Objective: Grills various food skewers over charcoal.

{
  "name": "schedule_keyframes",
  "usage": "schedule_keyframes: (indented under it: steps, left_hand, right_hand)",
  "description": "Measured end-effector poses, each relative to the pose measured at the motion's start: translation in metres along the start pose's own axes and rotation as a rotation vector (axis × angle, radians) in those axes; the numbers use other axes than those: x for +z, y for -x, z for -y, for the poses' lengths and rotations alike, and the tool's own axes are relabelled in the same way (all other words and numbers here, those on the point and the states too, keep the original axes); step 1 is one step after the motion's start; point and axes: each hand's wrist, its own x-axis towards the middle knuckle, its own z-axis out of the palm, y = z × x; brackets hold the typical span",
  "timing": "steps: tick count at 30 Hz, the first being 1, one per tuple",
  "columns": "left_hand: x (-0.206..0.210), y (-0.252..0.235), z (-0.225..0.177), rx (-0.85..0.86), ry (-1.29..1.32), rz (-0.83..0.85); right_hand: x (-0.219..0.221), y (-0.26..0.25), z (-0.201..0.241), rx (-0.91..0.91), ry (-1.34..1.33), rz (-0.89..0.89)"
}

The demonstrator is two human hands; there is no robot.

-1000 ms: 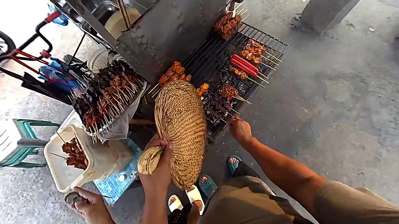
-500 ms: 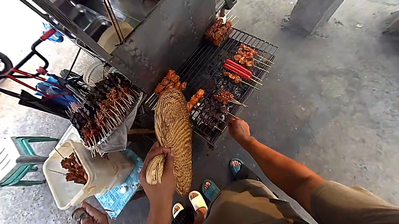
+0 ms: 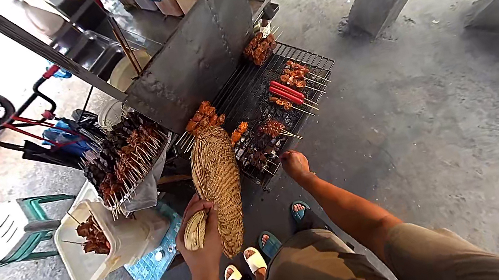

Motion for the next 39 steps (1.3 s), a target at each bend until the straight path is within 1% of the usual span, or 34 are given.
schedule_keyframes:
  steps: [2, 4, 6, 8, 10, 13, 19, 22, 24, 27, 29, 30, 33, 36, 37, 39]
  left_hand:
    - [-0.001, -0.002, -0.002, -0.003, 0.014, -0.002]
    - [-0.007, -0.006, -0.005, -0.022, 0.047, -0.008]
    - [-0.012, -0.007, -0.006, -0.012, -0.002, -0.054]
    - [-0.011, -0.004, -0.007, 0.038, -0.077, -0.087]
    - [-0.004, -0.003, -0.007, 0.084, -0.089, -0.068]
    - [0.005, -0.004, -0.011, 0.063, -0.049, -0.037]
    - [-0.001, -0.005, -0.013, 0.052, -0.055, -0.057]
    - [-0.003, -0.006, -0.016, 0.047, -0.059, -0.069]
    - [-0.003, -0.006, -0.017, 0.044, -0.056, -0.063]
    - [-0.002, -0.007, -0.018, 0.047, -0.043, -0.063]
    - [-0.002, -0.007, -0.017, 0.051, -0.042, -0.066]
    - [-0.002, -0.007, -0.016, 0.054, -0.037, -0.067]
    - [-0.003, -0.008, -0.016, 0.059, -0.044, -0.072]
    - [-0.002, -0.009, -0.015, 0.055, -0.043, -0.073]
    - [-0.002, -0.009, -0.015, 0.056, -0.036, -0.070]
    - [-0.003, -0.011, -0.015, 0.064, 0.005, -0.059]
  right_hand:
    - [-0.003, 0.001, 0.002, 0.014, 0.005, 0.053]
    - [-0.025, -0.001, -0.004, 0.007, -0.011, 0.044]
    - [-0.050, -0.008, -0.014, -0.006, -0.023, -0.077]
    - [-0.064, -0.022, -0.028, -0.019, -0.014, -0.171]
    - [-0.063, -0.037, -0.042, -0.054, 0.046, -0.163]
    - [-0.057, -0.050, -0.049, -0.121, 0.134, -0.144]
    - [-0.064, -0.047, -0.050, -0.130, 0.071, -0.219]
    - [-0.065, -0.045, -0.043, -0.053, 0.006, -0.215]
    - [-0.062, -0.046, -0.044, -0.038, -0.036, -0.278]
    - [-0.061, -0.047, -0.044, -0.060, -0.106, -0.395]
    - [-0.062, -0.045, -0.041, -0.066, -0.151, -0.428]
    - [-0.060, -0.042, -0.039, -0.063, -0.175, -0.403]
    - [-0.043, -0.032, -0.039, -0.087, -0.239, -0.240]
    - [-0.022, -0.024, -0.039, -0.074, -0.218, -0.105]
    - [-0.020, -0.022, -0.039, -0.063, -0.195, -0.089]
    - [-0.027, -0.022, -0.038, -0.061, -0.174, -0.135]
